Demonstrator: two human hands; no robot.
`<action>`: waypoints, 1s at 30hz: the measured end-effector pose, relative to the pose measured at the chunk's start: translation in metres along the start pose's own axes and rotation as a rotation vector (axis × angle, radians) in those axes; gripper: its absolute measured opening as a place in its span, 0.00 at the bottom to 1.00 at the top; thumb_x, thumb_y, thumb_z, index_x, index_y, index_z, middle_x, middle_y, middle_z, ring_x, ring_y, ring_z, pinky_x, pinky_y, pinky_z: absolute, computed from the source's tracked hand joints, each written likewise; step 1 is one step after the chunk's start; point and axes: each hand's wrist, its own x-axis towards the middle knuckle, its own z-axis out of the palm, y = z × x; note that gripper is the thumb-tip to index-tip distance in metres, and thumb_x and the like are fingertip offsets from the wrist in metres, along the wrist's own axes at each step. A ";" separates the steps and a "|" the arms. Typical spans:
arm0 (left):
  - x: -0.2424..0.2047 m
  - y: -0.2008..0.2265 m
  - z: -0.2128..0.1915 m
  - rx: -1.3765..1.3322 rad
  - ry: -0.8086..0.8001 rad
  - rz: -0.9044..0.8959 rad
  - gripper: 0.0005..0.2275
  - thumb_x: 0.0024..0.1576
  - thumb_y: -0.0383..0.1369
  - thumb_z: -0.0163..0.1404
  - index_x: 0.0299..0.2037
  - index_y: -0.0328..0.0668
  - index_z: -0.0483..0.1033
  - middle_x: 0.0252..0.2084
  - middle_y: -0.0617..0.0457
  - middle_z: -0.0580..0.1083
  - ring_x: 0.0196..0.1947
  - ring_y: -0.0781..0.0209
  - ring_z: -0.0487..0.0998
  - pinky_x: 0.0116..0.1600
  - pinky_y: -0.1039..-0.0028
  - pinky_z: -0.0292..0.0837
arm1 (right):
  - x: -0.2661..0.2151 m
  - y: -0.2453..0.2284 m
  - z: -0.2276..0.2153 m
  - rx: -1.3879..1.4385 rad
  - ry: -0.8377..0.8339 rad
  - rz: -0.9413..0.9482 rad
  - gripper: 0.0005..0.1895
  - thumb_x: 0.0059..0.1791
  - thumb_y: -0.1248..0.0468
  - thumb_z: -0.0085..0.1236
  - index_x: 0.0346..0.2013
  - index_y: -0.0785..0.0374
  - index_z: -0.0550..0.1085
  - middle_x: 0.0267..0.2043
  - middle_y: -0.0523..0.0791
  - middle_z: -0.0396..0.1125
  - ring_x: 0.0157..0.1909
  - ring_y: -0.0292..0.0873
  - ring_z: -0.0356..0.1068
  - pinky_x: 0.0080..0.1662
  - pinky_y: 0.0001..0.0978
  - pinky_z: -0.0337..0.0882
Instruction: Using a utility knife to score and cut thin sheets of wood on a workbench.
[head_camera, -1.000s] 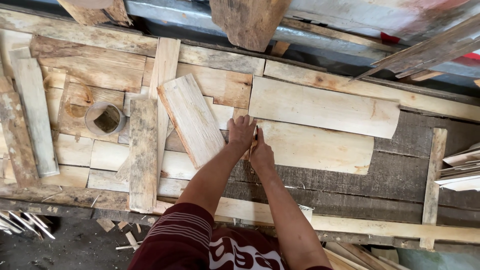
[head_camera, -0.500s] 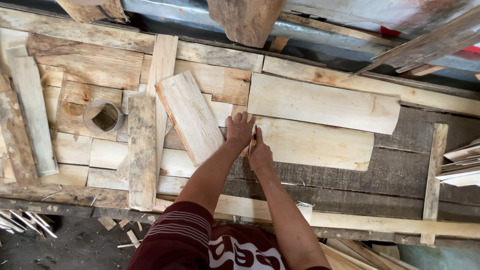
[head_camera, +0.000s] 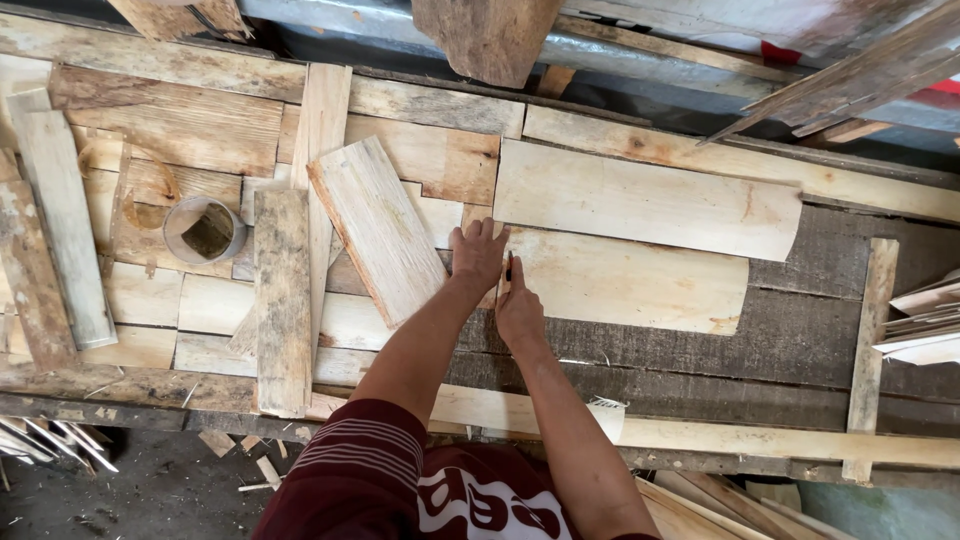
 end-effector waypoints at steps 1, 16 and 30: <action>-0.001 0.001 0.001 -0.001 -0.002 0.002 0.31 0.61 0.37 0.49 0.76 0.58 0.52 0.66 0.49 0.59 0.65 0.51 0.59 0.61 0.48 0.58 | -0.003 -0.001 -0.001 -0.001 -0.001 0.003 0.37 0.55 0.64 0.44 0.78 0.55 0.45 0.33 0.59 0.74 0.34 0.62 0.76 0.37 0.55 0.76; 0.002 0.000 0.001 -0.007 0.034 -0.010 0.32 0.60 0.35 0.51 0.76 0.58 0.54 0.65 0.50 0.60 0.64 0.52 0.60 0.58 0.50 0.60 | -0.019 -0.012 -0.011 -0.012 -0.078 0.037 0.37 0.57 0.64 0.41 0.78 0.59 0.41 0.31 0.56 0.74 0.28 0.56 0.76 0.32 0.48 0.76; 0.002 0.001 0.007 -0.023 0.025 -0.009 0.32 0.59 0.34 0.49 0.75 0.57 0.54 0.66 0.49 0.59 0.65 0.52 0.59 0.59 0.48 0.59 | -0.034 -0.006 -0.005 0.005 0.000 -0.056 0.38 0.55 0.67 0.44 0.78 0.62 0.42 0.31 0.59 0.74 0.30 0.60 0.76 0.34 0.52 0.76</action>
